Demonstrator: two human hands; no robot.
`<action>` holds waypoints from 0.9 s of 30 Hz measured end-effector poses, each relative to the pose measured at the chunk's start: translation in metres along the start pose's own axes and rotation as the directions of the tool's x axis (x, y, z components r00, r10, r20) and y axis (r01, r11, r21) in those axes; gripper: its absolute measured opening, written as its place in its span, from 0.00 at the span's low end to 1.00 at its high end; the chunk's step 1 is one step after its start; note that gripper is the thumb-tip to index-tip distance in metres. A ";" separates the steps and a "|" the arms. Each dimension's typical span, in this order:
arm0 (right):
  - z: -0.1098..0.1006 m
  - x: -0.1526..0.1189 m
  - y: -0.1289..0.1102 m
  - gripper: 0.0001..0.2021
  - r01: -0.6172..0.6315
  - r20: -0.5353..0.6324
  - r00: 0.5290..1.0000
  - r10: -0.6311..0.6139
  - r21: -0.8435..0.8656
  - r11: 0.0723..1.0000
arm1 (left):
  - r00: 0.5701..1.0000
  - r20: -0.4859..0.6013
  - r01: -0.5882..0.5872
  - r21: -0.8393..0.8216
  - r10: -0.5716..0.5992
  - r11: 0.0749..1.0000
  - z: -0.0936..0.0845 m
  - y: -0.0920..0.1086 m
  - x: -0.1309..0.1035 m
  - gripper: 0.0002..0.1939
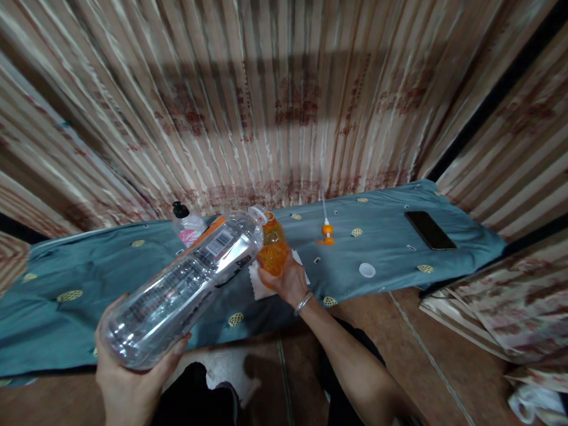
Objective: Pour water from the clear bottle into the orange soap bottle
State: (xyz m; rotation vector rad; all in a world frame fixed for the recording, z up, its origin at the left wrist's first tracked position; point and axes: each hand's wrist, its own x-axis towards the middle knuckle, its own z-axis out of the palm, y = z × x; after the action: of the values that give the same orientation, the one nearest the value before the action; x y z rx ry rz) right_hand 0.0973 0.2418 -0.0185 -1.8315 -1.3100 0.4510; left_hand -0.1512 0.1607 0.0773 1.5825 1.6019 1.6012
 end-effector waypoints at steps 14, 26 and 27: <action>0.004 0.001 0.005 0.38 0.019 -0.026 0.999 -0.019 0.007 1.000 | 1.000 0.001 0.001 0.002 -0.001 1.000 0.000 0.000 0.000 0.48; 0.001 0.000 0.001 0.38 0.003 -0.013 1.000 -0.003 0.023 1.000 | 1.000 -0.005 -0.013 0.004 0.013 1.000 0.000 0.000 0.000 0.48; 0.001 0.000 0.001 0.38 0.002 -0.012 1.000 -0.002 0.021 1.000 | 1.000 -0.005 -0.011 0.003 0.011 1.000 0.000 0.000 0.000 0.48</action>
State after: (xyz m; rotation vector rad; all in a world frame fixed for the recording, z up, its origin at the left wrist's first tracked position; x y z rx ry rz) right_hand 0.0971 0.2421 -0.0199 -1.8132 -1.2944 0.4506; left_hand -0.1508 0.1607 0.0771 1.5934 1.6014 1.6099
